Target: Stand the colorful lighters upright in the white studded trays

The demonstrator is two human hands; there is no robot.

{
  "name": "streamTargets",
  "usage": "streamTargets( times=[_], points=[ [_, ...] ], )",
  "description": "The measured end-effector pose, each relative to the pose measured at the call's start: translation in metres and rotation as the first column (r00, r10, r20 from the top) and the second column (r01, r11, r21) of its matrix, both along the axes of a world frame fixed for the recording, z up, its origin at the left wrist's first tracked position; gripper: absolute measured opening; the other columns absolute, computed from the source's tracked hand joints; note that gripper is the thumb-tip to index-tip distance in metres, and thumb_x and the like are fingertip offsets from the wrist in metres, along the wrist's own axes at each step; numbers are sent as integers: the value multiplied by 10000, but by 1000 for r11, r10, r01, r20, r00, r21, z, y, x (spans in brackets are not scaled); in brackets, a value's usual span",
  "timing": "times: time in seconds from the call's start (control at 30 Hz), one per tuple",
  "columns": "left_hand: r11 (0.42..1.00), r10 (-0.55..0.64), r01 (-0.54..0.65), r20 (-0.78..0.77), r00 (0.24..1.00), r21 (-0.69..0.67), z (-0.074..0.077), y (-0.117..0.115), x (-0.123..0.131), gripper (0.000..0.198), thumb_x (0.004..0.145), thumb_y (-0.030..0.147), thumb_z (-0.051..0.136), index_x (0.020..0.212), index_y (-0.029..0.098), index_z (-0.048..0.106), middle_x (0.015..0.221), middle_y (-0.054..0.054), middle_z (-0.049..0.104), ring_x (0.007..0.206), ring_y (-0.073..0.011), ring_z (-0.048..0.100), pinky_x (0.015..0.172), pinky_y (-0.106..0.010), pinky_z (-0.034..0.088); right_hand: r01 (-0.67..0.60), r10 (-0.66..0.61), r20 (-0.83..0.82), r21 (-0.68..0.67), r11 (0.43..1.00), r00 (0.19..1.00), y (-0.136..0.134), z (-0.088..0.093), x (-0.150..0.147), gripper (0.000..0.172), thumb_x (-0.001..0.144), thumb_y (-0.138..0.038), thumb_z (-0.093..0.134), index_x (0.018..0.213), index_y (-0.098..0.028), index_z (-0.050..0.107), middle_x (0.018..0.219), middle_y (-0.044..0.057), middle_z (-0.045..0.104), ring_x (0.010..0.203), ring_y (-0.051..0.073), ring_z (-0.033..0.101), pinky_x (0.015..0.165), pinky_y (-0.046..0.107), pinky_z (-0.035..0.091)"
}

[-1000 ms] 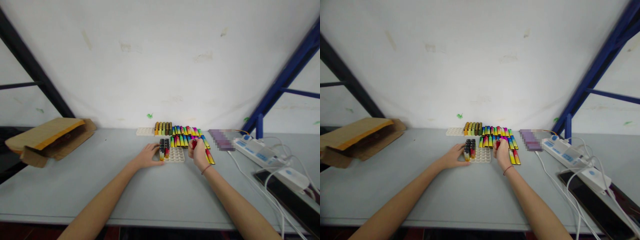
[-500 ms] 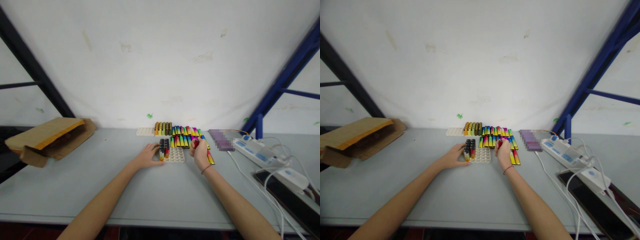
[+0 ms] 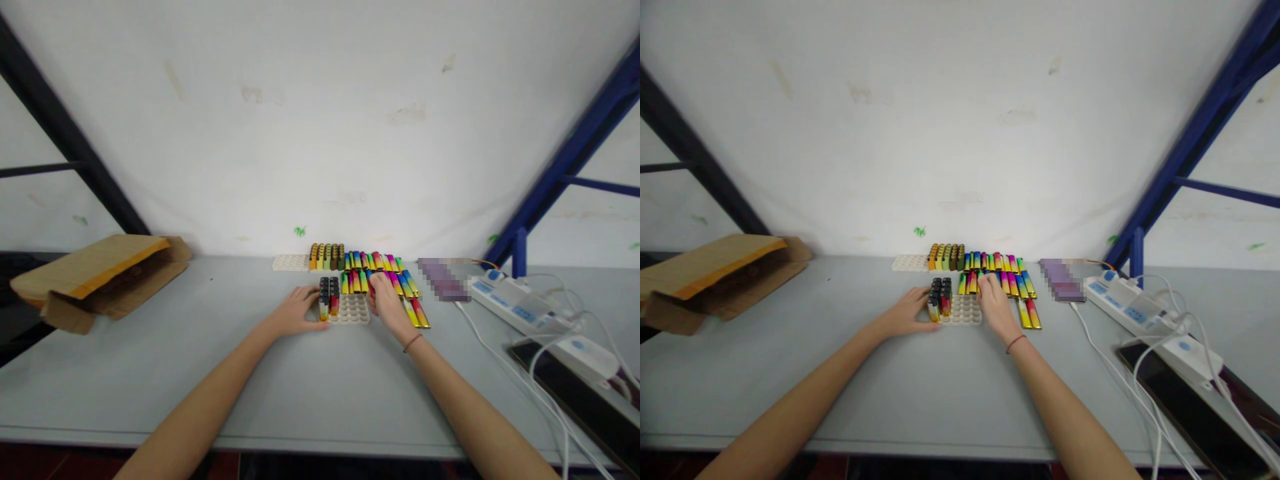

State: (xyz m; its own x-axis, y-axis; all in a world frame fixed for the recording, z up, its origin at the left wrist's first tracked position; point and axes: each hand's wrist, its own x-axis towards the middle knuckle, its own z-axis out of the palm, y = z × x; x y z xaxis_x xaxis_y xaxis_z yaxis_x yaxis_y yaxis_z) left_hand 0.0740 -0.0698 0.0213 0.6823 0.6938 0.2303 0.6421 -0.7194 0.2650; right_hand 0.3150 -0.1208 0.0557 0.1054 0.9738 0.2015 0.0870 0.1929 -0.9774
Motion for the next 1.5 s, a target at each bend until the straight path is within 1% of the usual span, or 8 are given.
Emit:
streamTargets(
  times=[0.23, 0.6, 0.83, 1.13, 1.2, 1.3, 1.4, 1.5],
  points=[
    [1000, -3, 3, 15, 1000, 7, 0, -1, 0, 789, 739, 662, 646, 1327, 161, 488, 1361, -150, 475, 1240, -340, 438, 1074, -464, 323, -104, 35, 280, 235, 966, 959, -11, 19, 0, 287, 909, -459, 456, 916, -192, 561, 865, 44, 608, 777, 164, 576, 674, 274, 472],
    [1000, -7, 6, 54, 999, 18, -2, 0, 0, 790, 730, 666, 650, 1321, 165, 496, 1331, -149, 500, 1222, -345, 447, 1061, -477, 333, -290, 197, 410, 180, 940, 891, -15, 7, -11, 211, 897, -325, 512, 1011, -176, 607, 922, 62, 672, 792, 166, 639, 709, 284, 505],
    [1000, -5, 5, 31, 1000, 23, -2, 0, 0, 788, 740, 679, 630, 1332, 178, 488, 1327, -143, 498, 1218, -342, 450, 1057, -475, 338, -305, 59, 672, 254, 918, 738, -20, 5, -18, 228, 915, -289, 521, 1106, -211, 619, 959, 63, 706, 831, 185, 660, 765, 300, 497],
    [1000, -4, 4, 31, 999, 26, -4, 0, -1, 785, 739, 659, 647, 1343, 187, 477, 1328, -136, 494, 1217, -340, 449, 1060, -473, 342, -347, -95, 904, 254, 903, 416, -25, 16, -14, 352, 951, -305, 438, 1271, -237, 569, 962, 78, 702, 806, 194, 651, 689, 267, 460],
    [1000, -7, 7, 31, 1000, 19, -3, 0, -1, 792, 740, 657, 647, 1344, 175, 476, 1334, -143, 489, 1218, -341, 449, 1061, -473, 340, -288, -112, 923, 227, 930, 369, -26, 22, -12, 376, 942, -307, 440, 1296, -228, 539, 978, 90, 706, 784, 207, 660, 660, 276, 454],
    [1000, -4, 4, 27, 1000, 15, -2, 1, -1, 800, 740, 673, 633, 1333, 155, 487, 1335, -156, 486, 1220, -347, 447, 1065, -475, 334, -3, -148, 956, 153, 988, 253, -26, 32, 2, 324, 920, -292, 447, 1174, -179, 614, 878, 138, 714, 729, 246, 667, 626, 309, 449],
    [1000, 0, 0, 18, 1000, 10, -1, 1, 0, 800, 736, 689, 623, 1317, 153, 503, 1335, -159, 489, 1225, -354, 442, 1066, -481, 332, 245, -34, 989, -2, 970, 143, -25, 36, 27, 275, 879, -301, 498, 958, -129, 697, 881, 218, 698, 791, 308, 674, 649, 365, 464],
    [1000, -2, 2, 10, 1000, 1, 0, 0, 0, 796, 742, 682, 624, 1307, 133, 509, 1344, -168, 482, 1236, -356, 433, 1071, -477, 328, 323, 124, 986, -155, 934, 116, -23, 34, 47, 250, 832, -268, 546, 930, -117, 720, 930, 241, 693, 855, 331, 677, 673, 393, 481]
  ],
)
